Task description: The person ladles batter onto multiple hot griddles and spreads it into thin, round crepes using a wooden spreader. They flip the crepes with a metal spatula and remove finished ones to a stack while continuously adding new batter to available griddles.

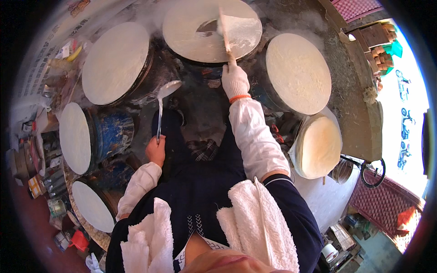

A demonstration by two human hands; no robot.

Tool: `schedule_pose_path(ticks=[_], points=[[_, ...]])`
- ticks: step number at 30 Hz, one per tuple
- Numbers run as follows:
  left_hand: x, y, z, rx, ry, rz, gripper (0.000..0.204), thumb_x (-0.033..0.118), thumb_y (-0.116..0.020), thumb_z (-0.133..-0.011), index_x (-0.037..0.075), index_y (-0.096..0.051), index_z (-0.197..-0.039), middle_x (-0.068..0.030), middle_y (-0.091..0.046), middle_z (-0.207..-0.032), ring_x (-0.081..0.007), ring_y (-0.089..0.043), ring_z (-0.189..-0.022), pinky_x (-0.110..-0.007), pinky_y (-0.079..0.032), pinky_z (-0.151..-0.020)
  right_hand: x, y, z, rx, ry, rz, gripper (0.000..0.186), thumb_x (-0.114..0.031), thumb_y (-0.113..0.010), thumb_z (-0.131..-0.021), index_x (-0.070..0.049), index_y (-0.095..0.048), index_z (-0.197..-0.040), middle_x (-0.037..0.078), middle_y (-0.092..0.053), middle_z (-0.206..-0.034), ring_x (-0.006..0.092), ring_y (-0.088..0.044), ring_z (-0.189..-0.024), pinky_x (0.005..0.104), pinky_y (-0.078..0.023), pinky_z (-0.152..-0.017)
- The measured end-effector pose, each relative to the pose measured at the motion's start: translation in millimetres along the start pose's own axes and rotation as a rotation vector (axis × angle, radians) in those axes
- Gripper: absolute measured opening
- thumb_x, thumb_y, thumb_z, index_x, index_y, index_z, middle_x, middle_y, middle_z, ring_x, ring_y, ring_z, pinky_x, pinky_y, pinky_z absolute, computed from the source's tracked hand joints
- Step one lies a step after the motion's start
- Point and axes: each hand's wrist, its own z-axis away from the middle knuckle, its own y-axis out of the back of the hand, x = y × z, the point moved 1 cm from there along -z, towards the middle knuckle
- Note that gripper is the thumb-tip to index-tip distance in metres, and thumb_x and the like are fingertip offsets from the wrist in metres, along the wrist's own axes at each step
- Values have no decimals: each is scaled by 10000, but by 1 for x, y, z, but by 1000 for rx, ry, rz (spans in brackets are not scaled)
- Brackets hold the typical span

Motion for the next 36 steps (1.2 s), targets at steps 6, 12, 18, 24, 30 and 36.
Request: schedule_pose_path(ticks=[6, 12, 18, 24, 30, 36], points=[[92, 80, 15, -327, 116, 590, 337, 332, -548, -1033, 19, -670, -1016, -53, -667, -830, -119, -630, -690, -258, -496, -641, 49, 35, -55, 261, 11, -149, 426, -333, -498, -987, -245, -535, -1402, 234, -709, -971, 435, -681, -938, 539, -537, -818], [166, 154, 11, -605, 235, 916, 311, 286, -467, -1071, -3, -554, -1147, -25, -572, -836, -36, -461, -478, -180, -354, -409, 20, 22, 17, -22, 223, -117, 493, -301, -539, -960, -300, -474, -1448, 272, -681, -1022, 435, -663, -983, 515, -523, -871], [189, 156, -17, -611, 138, 980, 380, 222, -456, -1066, -13, -489, -1363, -24, -568, -856, -39, -449, -508, -190, -356, -437, 84, 26, 42, 148, 10, -428, 489, -220, -579, -959, -141, -521, -1438, 136, -664, -1285, 280, -649, -1170, 366, -502, -961], [209, 130, -63, -585, 125, 906, 399, 202, -461, -1056, 12, -476, -1407, -7, -553, -889, -32, -430, -523, -197, -323, -445, 10, 17, 31, -125, 148, -401, 463, -272, -587, -946, -130, -566, -1386, 207, -674, -1195, 363, -636, -1143, 378, -489, -960], [239, 103, -130, -567, 58, 840, 364, 201, -470, -1052, 4, -505, -1356, -17, -590, -902, -44, -445, -544, -209, -341, -454, 19, 47, -41, -65, 78, -155, 487, -364, -558, -963, -133, -565, -1392, 232, -676, -1165, 380, -643, -1114, 418, -514, -917], [276, 69, -172, -566, 30, 864, 321, 197, -504, -1041, 3, -532, -1296, -33, -595, -917, -63, -478, -613, -214, -373, -503, 49, 37, 21, -174, 326, -431, 476, -245, -579, -947, -143, -544, -1411, 185, -675, -1218, 317, -632, -1173, 363, -487, -967]])
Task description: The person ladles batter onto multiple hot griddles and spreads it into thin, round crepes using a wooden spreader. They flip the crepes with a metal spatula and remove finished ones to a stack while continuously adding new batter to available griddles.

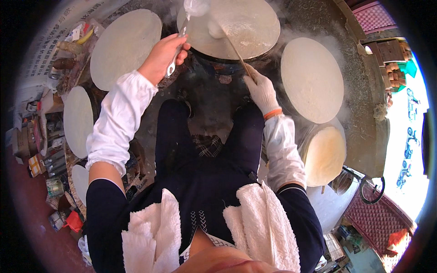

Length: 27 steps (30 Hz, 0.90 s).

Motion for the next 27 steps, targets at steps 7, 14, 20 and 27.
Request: schedule_pose_path(ticks=[7, 14, 20, 27], points=[[-66, -34, 16, 60, 46, 130, 258, 236, -512, -1042, 40, -533, -1210, -82, -606, -857, -116, -502, -562, -248, -395, -472, -2, -89, 1, 91, -193, -528, 453, -198, -607, -962, -90, -573, -1401, 106, -685, -1272, 178, -654, -1115, 285, -492, -930], [-43, 6, 72, 36, -16, 632, 345, 217, -457, -1077, -47, -517, -1290, -74, -579, -942, -40, -447, -529, -175, -396, -438, -70, -81, -5, 76, 131, -228, 499, -246, -628, -941, -72, -541, -1400, 232, -677, -1187, 315, -664, -1134, 348, -509, -928], [-19, 0, 68, -125, 65, 694, 352, 197, -447, -1078, -59, -477, -1317, -56, -537, -955, -34, -446, -534, -178, -415, -449, -40, -32, -56, 348, -45, 167, 452, -360, -558, -960, -142, -586, -1355, 249, -699, -1047, 427, -668, -985, 496, -537, -823], [7, 5, 161, -22, -13, 587, 362, 211, -458, -1069, -17, -485, -1349, -55, -604, -931, -25, -428, -496, -172, -373, -419, -57, -31, 28, -111, -94, 389, 465, -295, -591, -949, -231, -544, -1407, 188, -666, -1210, 374, -635, -1125, 439, -503, -967]])
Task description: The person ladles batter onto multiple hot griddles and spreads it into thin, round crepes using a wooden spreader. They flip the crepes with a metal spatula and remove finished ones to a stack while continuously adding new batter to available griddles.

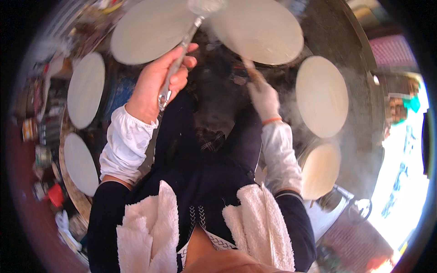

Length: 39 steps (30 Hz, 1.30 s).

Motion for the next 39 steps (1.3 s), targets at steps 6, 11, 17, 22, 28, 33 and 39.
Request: schedule_pose_path(ticks=[6, 11, 17, 22, 28, 33, 39], points=[[-62, 38, 114, 117, 143, 253, 304, 257, -530, -1035, 1, -553, -1196, -91, -602, -942, -84, -481, -543, -218, -412, -428, 112, -15, 46, 394, -5, -172, 483, -166, -581, -979, 16, -506, -1421, 171, -594, -1390, 243, -562, -1299, 331, -419, -1079], [-119, 91, 205, 251, 58, 441, 322, 221, -492, -1055, -18, -526, -1269, -94, -592, -978, -60, -470, -516, -203, -395, -412, 60, -98, 116, 44, 345, -312, 504, -148, -602, -975, -25, -484, -1449, 172, -612, -1368, 233, -613, -1231, 316, -457, -1025], [-142, 98, 285, 457, -310, 417, 356, 248, -468, -1069, -15, -508, -1305, -106, -598, -978, -55, -472, -535, -206, -385, -421, -87, -120, 121, -412, 693, -640, 477, -107, -545, -998, 0, -475, -1457, 71, -621, -1210, 120, -568, -1003, 243, -448, -851], [-159, 115, 332, 640, -517, 453, 371, 271, -476, -1069, 3, -511, -1323, -95, -620, -965, -47, -454, -507, -196, -374, -428, -170, -133, 161, -724, 680, -480, 483, -146, -559, -990, -88, -501, -1466, -45, -574, -809, 27, -442, -544, 191, -374, -483], [-181, 147, 375, 863, -721, 662, 352, 270, -493, -1065, 16, -533, -1305, -49, -674, -862, -41, -447, -450, -184, -372, -392, -242, -179, 182, -1055, 545, -423, 468, -156, -574, -988, -93, -518, -1449, -38, -587, -784, 37, -461, -538, 199, -378, -476], [-190, 147, 417, 1054, -882, 743, 343, 271, -479, -1070, 9, -530, -1286, -41, -690, -875, -29, -455, -434, -166, -360, -382, -283, -228, 206, -1296, 462, -355, 496, -162, -564, -993, -57, -476, -1470, -18, -572, -752, 52, -468, -504, 210, -375, -439], [-231, 112, 464, 1303, -1120, 902, 319, 232, -482, -1059, 14, -527, -1287, -47, -684, -865, -37, -444, -458, -174, -365, -403, -311, -285, 265, -1588, 541, -129, 394, -220, -561, -1006, -47, -576, -1360, -26, -562, -729, 49, -458, -491, 211, -371, -436]])
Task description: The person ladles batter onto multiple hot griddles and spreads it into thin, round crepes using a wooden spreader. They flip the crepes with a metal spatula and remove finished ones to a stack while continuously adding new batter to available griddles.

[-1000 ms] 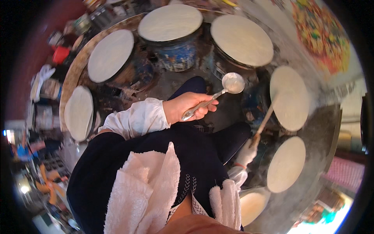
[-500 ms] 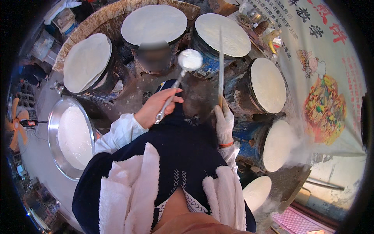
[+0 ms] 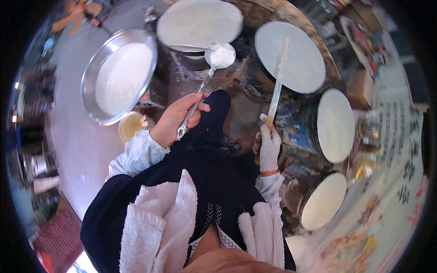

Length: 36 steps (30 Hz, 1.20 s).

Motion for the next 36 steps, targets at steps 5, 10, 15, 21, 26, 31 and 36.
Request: schedule_pose_path(ticks=[5, 10, 15, 21, 26, 31, 36], points=[[5, 72, 41, 261, -178, 205, 326, 230, -497, -1055, 7, -531, -1290, -41, -663, -860, -48, -426, -453, -184, -362, -399, -31, -100, -61, -348, -1, 203, 210, -215, -604, -992, -51, -695, -1087, -48, -527, -695, 32, -468, -539, 214, -383, -496], [4, 123, 71, 406, -295, 352, 286, 228, -521, -1045, 18, -553, -1236, -47, -668, -852, -59, -429, -469, -195, -353, -419, -32, -207, -180, -266, 869, 860, 243, -269, -635, -940, -59, -685, -1052, 223, -659, -990, 429, -649, -896, 488, -515, -762], [4, 153, 93, 506, -352, 435, 271, 209, -495, -1057, 13, -538, -1239, -41, -637, -840, -55, -427, -469, -193, -357, -413, -27, -311, -232, -153, 1105, 1333, 174, -237, -615, -911, -134, -666, -1041, 99, -631, -1131, 286, -631, -1065, 451, -547, -849], [21, 173, 89, 554, -361, 446, 297, 194, -459, -1070, -32, -523, -1251, -42, -558, -847, -44, -396, -463, -169, -370, -385, -49, -340, -249, -328, 1035, 1687, 237, -191, -483, -959, -137, -672, -1091, 79, -669, -1116, 275, -672, -1025, 443, -544, -855], [44, 156, 51, 370, -319, 303, 297, 206, -475, -1069, -30, -551, -1232, -34, -587, -836, -34, -384, -489, -170, -337, -421, -136, -240, -241, 18, 952, 938, 287, -331, -632, -888, -81, -696, -1014, 177, -710, -921, 338, -693, -954, 458, -538, -792], [39, 105, 21, 230, -292, -69, 382, 169, -446, -1078, -34, -465, -1401, 4, -552, -914, -19, -400, -544, -129, -373, -475, -151, -58, -112, 455, 738, 302, 385, -334, -665, -878, 23, -700, -1018, 232, -690, -885, 301, -664, -810, 406, -511, -767], [39, 53, -46, -237, 19, -17, 357, 235, -427, -1089, -8, -522, -1333, -38, -604, -873, -32, -421, -496, -154, -377, -410, -38, 97, 52, 1044, 506, 128, 352, -265, -706, -857, 20, -708, -1064, 120, -704, -852, 157, -636, -796, 327, -518, -735]])
